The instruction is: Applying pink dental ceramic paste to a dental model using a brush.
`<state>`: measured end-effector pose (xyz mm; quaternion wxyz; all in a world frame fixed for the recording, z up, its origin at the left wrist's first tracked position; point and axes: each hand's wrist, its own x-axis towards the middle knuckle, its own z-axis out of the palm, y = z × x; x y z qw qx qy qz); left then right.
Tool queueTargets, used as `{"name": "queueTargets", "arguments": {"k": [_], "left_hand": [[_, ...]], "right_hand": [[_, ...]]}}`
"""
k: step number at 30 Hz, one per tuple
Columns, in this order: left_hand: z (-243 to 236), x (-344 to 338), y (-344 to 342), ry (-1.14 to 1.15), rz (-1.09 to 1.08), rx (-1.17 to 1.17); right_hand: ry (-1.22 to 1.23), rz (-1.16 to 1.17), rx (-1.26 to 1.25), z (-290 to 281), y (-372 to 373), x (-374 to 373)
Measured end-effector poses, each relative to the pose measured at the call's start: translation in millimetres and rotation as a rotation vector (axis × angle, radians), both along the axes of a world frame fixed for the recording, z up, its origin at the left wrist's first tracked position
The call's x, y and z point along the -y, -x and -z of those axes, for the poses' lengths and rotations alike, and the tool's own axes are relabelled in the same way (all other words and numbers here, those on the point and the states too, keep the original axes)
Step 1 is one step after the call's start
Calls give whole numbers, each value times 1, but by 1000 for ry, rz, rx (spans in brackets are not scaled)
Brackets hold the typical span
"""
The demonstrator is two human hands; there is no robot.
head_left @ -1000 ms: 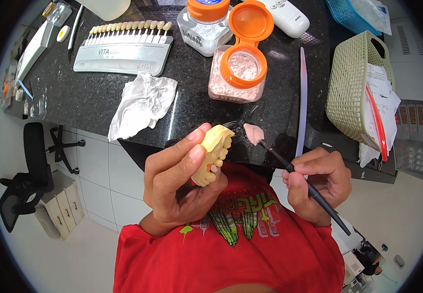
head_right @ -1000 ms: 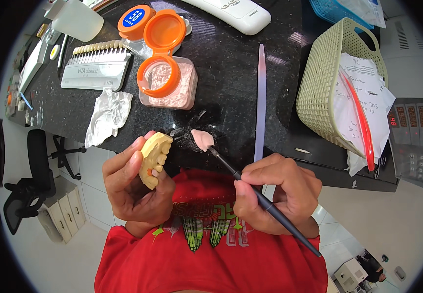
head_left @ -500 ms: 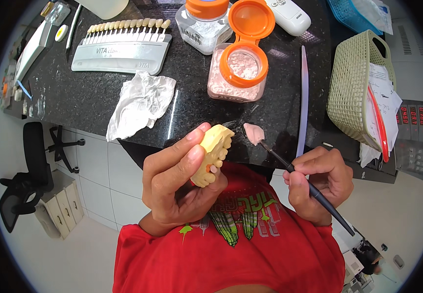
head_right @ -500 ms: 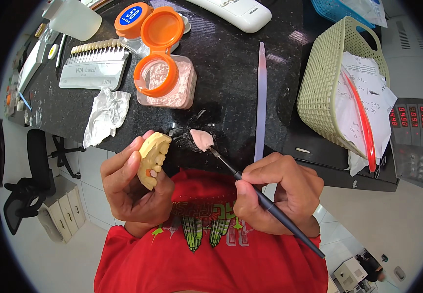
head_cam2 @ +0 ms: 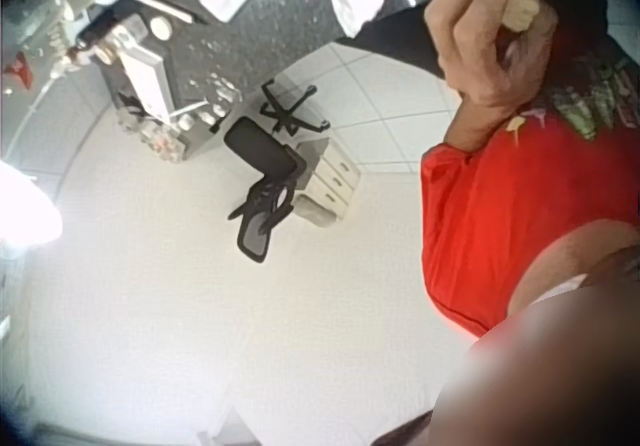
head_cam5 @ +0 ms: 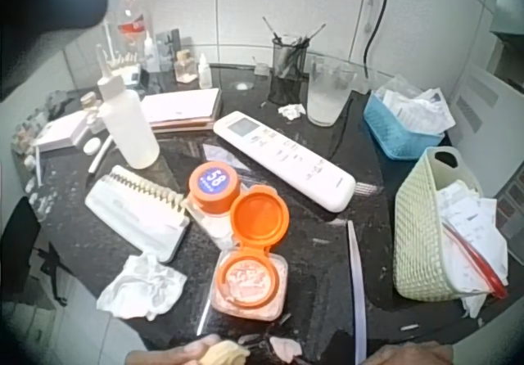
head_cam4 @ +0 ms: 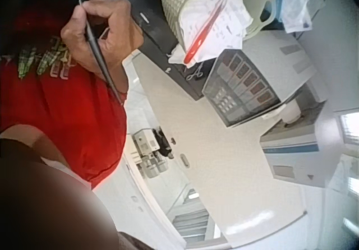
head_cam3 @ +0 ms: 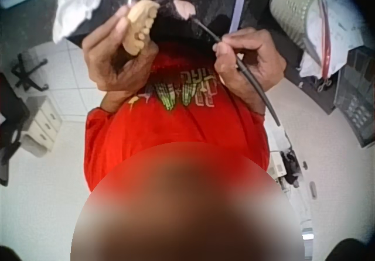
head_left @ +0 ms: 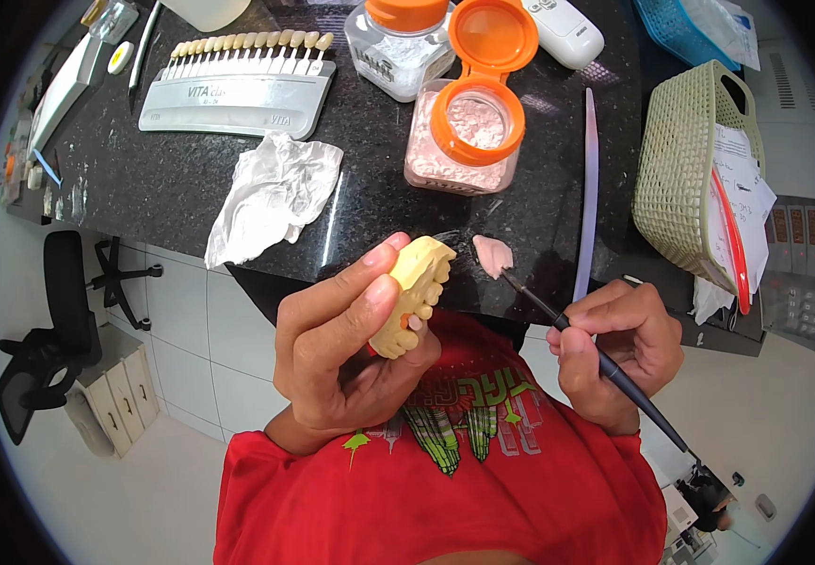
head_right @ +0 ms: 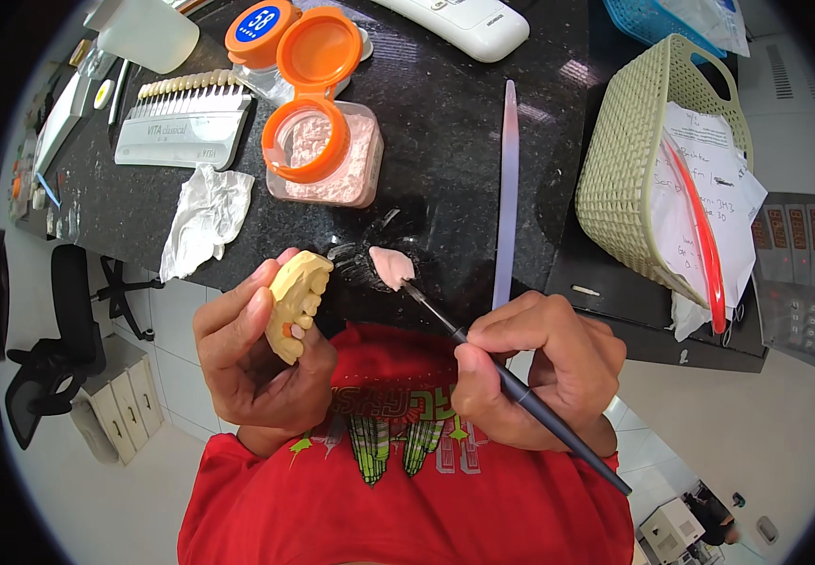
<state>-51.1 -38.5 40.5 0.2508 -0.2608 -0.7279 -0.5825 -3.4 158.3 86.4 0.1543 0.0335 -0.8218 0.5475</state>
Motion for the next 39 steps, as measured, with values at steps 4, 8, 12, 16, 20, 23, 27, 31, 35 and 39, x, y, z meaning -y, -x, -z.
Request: {"name": "queueTargets", "arguments": {"k": [4, 8, 12, 16, 20, 23, 27, 31, 35, 39], "left_hand": [[0, 1, -1, 5, 4, 9], [-1, 1, -1, 15, 2, 11], [-2, 2, 0, 21, 5, 10], [-2, 1, 0, 11, 0, 13], [-2, 2, 0, 27, 1, 8], [1, 2, 0, 23, 10, 0], [0, 3, 0, 21, 19, -4], [1, 3, 0, 16, 18, -6], [1, 3, 0, 15, 21, -7], [1, 3, -1, 6, 24, -1]], "right_hand": [[-17, -9, -1, -1, 2, 0], [-38, -29, -54, 3, 3, 0], [23, -54, -95, 6, -1, -1], [68, -284, -215, 4, -1, -4], [73, -393, -308, 2, 8, 6], [54, -323, -373, 10, 6, 14], [61, -320, -365, 9, 10, 18], [43, -318, -377, 11, 11, 18], [35, -309, -360, 10, 11, 19], [-1, -362, -337, 9, 12, 17]]}}
